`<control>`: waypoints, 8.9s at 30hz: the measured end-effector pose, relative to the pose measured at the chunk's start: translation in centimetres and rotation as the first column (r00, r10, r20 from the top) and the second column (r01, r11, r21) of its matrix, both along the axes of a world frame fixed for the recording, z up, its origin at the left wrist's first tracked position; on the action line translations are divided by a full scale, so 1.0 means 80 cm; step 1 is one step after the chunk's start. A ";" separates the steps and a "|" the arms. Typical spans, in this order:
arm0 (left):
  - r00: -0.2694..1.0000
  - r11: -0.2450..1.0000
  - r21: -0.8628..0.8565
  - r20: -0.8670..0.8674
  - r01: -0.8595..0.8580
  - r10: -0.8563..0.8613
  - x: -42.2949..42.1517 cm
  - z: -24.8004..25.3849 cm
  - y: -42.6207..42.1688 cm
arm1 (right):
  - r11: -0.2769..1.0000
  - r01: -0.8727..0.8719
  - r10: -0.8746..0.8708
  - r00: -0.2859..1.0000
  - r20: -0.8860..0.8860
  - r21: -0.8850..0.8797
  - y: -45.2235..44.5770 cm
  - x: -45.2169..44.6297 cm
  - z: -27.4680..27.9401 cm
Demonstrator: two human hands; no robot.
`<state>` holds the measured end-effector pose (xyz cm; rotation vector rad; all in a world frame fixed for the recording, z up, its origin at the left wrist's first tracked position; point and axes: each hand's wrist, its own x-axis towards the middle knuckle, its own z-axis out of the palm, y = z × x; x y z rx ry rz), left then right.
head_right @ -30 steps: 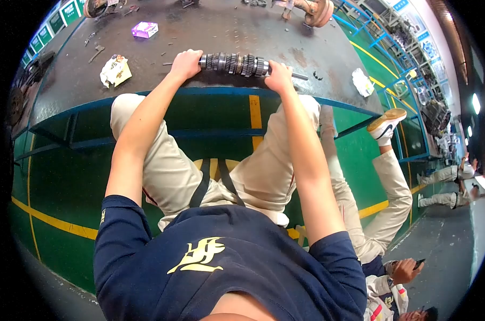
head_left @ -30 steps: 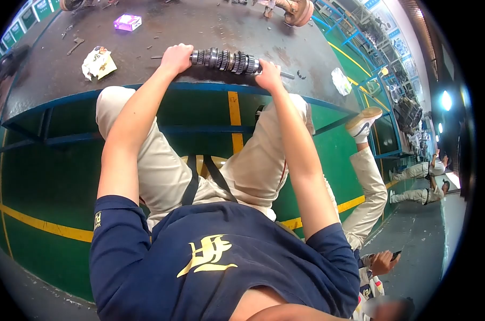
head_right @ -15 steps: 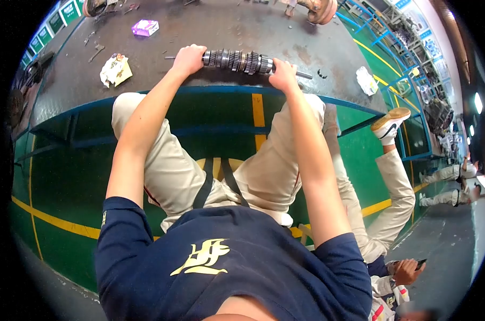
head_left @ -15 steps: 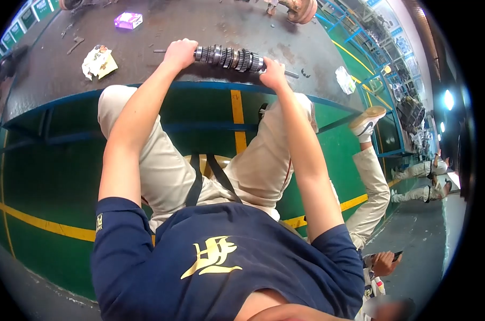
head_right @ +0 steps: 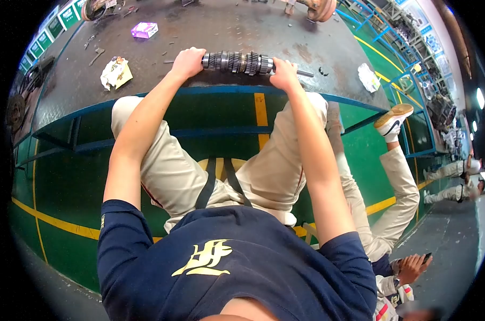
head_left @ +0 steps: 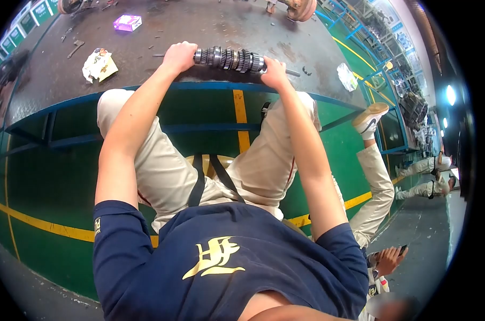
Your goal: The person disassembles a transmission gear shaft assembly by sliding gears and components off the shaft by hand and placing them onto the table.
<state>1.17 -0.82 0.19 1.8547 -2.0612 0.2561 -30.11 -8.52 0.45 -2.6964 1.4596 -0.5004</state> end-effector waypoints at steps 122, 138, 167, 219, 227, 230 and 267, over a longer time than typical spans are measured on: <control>0.998 0.991 0.129 -0.049 -0.034 0.041 -0.008 0.006 0.017 | 0.993 0.041 -0.055 0.991 -0.121 -0.111 0.016 0.011 0.004; 0.999 0.988 0.154 -0.042 -0.028 0.035 -0.007 0.007 0.016 | 0.994 0.035 -0.047 0.991 -0.123 -0.099 0.017 0.010 0.006; 0.997 0.980 0.198 -0.064 -0.031 0.045 -0.006 0.009 0.012 | 0.974 -0.055 0.042 0.997 -0.064 -0.218 0.009 0.002 -0.011; 1.000 0.999 -0.037 0.003 -0.022 0.022 -0.009 -0.004 0.011 | 0.994 0.053 -0.053 0.999 -0.002 0.094 -0.005 0.002 0.013; 1.000 0.998 -0.063 -0.004 0.003 -0.004 -0.010 -0.003 0.016 | 0.993 0.115 -0.112 0.991 -0.072 0.039 -0.001 0.009 0.009; 1.000 0.996 -0.085 -0.003 -0.001 0.001 -0.012 -0.008 0.020 | 0.995 0.094 -0.096 0.993 -0.073 -0.034 0.005 0.008 0.006; 0.995 0.987 0.159 -0.092 -0.015 0.030 -0.011 0.002 0.020 | 0.975 -0.030 0.045 0.997 0.064 -0.222 0.007 0.006 -0.012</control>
